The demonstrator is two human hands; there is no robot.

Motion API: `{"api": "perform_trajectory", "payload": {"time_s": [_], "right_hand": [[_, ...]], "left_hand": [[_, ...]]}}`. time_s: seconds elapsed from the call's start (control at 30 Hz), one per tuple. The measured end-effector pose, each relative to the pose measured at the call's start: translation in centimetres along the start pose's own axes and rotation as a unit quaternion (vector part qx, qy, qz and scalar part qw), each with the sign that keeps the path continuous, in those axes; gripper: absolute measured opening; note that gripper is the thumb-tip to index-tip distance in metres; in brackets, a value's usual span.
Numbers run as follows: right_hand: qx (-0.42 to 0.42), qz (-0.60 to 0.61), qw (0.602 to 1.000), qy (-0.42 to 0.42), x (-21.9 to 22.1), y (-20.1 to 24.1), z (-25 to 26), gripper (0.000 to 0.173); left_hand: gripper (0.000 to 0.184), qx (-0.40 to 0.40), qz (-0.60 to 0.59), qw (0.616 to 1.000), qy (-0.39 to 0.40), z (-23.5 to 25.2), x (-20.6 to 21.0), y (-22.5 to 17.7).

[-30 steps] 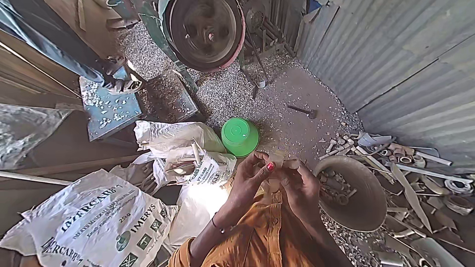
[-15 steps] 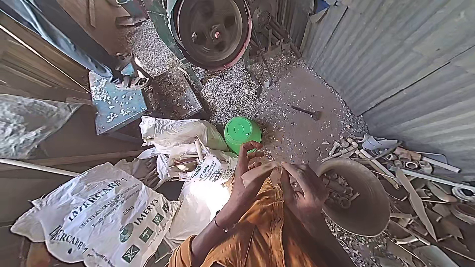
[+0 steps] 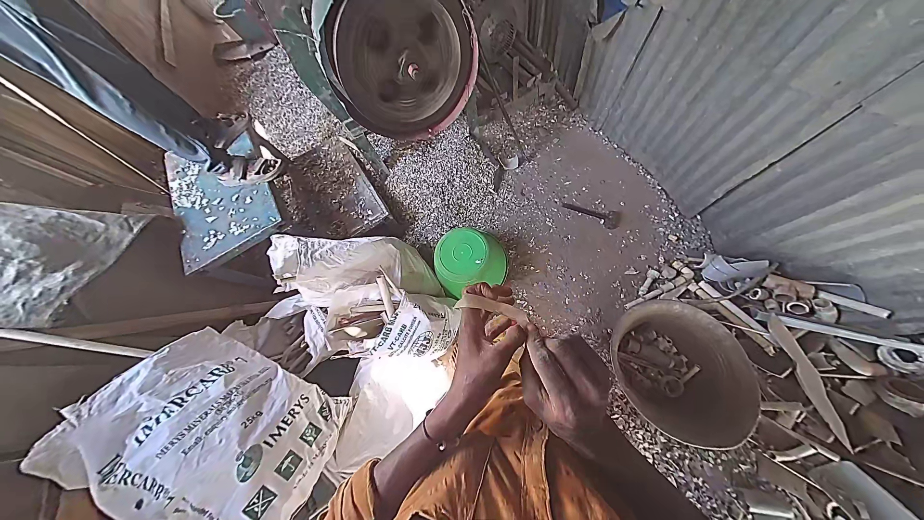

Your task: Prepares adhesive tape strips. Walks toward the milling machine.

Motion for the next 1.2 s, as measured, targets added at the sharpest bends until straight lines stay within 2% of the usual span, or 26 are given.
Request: {"api": "perform_trajectory", "payload": {"time_s": [0.17, 0.23, 0.33, 0.53, 0.63, 0.73, 0.83, 0.9, 0.97, 1.03, 1.1, 1.2], "right_hand": [[-0.027, -0.008, 0.999, 0.021, 0.5, 0.3, -0.3, 0.016], [-0.030, 0.008, 0.999, 0.029, 0.6, 0.2, -0.4, 0.017], [-0.024, 0.025, 0.999, 0.033, 0.4, 0.4, -0.4, 0.020], [-0.042, 0.057, 0.997, 0.031, 0.4, -0.3, -1.1, 0.018], [0.032, 0.161, 0.983, 0.081, 0.6, -1.3, -0.9, 0.017], [0.118, 0.270, 0.945, 0.144, 0.7, -2.0, -0.3, 0.017], [0.227, 0.379, 0.877, 0.189, 1.4, -2.9, -0.4, 0.012], [0.316, 0.441, 0.811, 0.219, 1.9, -3.3, -0.7, 0.009], [0.396, 0.498, 0.733, 0.242, 2.4, -3.6, -1.2, 0.013], [0.446, 0.539, 0.674, 0.237, 2.8, -3.9, -1.7, 0.015], [0.472, 0.556, 0.641, 0.238, 3.1, -3.9, -1.9, 0.014], [0.486, 0.554, 0.633, 0.237, 3.4, -4.1, -1.8, 0.014]], "left_hand": [[0.042, -0.041, -0.102, 0.994, -0.004, 0.0, -0.1, 1.1], [0.048, -0.067, -0.122, 0.990, -0.029, -0.2, -0.3, 1.2], [0.067, -0.093, -0.158, 0.981, -0.070, -0.5, -0.7, 1.3], [0.056, -0.093, -0.177, 0.979, -0.042, -0.7, -1.4, 1.8], [0.051, -0.143, -0.169, 0.973, -0.059, -1.3, -1.4, 2.2], [0.048, -0.158, -0.178, 0.970, -0.041, -1.4, -1.5, 2.4], [0.046, -0.164, -0.236, 0.958, -0.017, -1.5, -1.3, 2.6], [0.047, -0.185, -0.266, 0.946, 0.011, -1.6, -1.2, 2.7], [0.045, -0.175, -0.269, 0.946, 0.051, -1.5, -1.2, 2.7], [0.049, -0.203, -0.245, 0.947, 0.039, -1.5, -1.1, 2.7], [0.061, -0.233, -0.217, 0.948, 0.026, -1.4, -0.8, 2.3], [0.053, -0.233, -0.215, 0.948, 0.045, -1.1, -0.8, 2.3]]}}
Point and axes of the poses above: each hand's wrist, its own z-axis towards the middle knuckle, its own x-axis out of the palm, y = z × x, the point moved 6 cm from there along z, towards the middle knuckle, and after that the axes turned 14 degrees about -z, right-handed, at the moved point
